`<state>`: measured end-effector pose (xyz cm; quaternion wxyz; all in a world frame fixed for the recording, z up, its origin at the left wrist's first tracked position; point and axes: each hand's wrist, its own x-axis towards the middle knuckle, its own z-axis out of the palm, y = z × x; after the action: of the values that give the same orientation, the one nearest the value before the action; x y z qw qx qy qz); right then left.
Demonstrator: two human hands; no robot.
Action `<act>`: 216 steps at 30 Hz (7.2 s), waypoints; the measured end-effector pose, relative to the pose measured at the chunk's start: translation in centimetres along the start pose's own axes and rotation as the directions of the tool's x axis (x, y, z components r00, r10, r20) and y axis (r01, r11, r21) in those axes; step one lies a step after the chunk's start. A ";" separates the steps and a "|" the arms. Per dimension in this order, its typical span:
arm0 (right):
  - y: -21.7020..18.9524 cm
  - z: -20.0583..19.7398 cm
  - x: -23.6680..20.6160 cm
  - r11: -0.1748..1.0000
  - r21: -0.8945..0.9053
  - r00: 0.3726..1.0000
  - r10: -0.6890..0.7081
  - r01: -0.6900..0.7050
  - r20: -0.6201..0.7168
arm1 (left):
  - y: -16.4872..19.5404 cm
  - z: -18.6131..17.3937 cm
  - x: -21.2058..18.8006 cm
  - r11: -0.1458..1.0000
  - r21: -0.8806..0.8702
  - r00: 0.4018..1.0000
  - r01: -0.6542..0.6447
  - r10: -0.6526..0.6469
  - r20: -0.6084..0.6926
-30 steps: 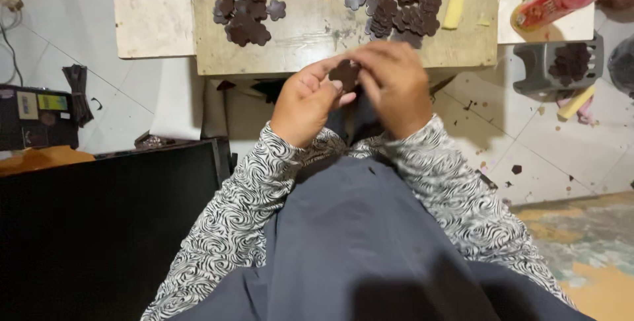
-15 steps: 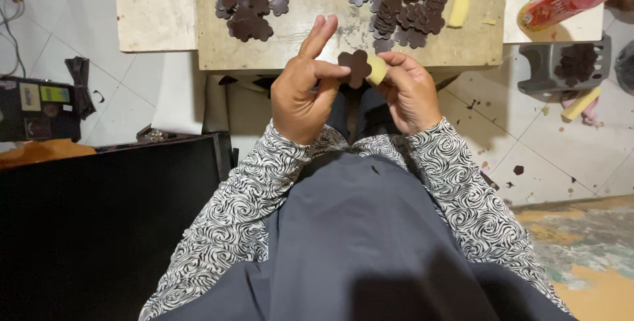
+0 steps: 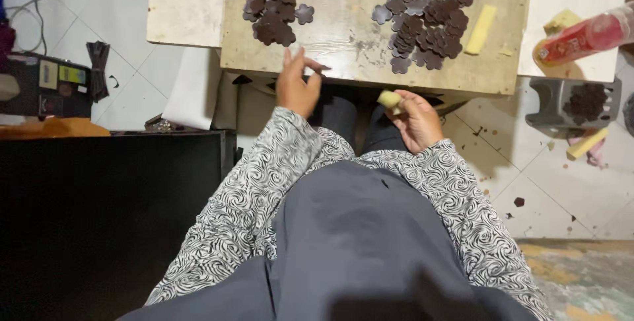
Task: The person sits at a low work table and cleans small dark flower-shaped cut pieces one at a time, rubbing each piece with a pale sponge block. Cleaned pieces are placed into piles on the table, and the person occasionally reaches for a new piece from the piles.
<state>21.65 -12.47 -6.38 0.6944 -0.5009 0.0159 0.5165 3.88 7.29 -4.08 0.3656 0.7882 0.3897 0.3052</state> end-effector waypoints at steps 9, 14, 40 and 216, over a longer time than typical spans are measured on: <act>-0.5 1.0 0.0 0.998 -0.069 1.000 0.002 -0.001 0.012 | 0.3 -1.5 5.9 0.955 0.296 0.981 0.019 0.039 -0.188; -0.6 1.1 0.0 1.000 -0.022 1.000 -0.001 0.002 0.023 | 2.0 1.3 0.0 0.968 0.094 0.972 -0.233 0.229 0.048; -1.6 1.8 -2.0 0.972 -0.233 0.992 0.004 0.025 0.123 | 3.3 4.9 -3.6 0.832 -0.115 0.774 -0.542 0.548 0.317; -10.0 30.9 16.9 -0.395 -0.423 0.134 -0.582 0.815 0.802 | 6.4 5.1 7.9 0.646 0.712 0.947 -0.275 0.054 0.317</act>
<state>21.52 21.73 6.72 0.4474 -0.5882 -0.6649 -0.1083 14.35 9.46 -0.04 0.0292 0.9341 0.3533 0.0412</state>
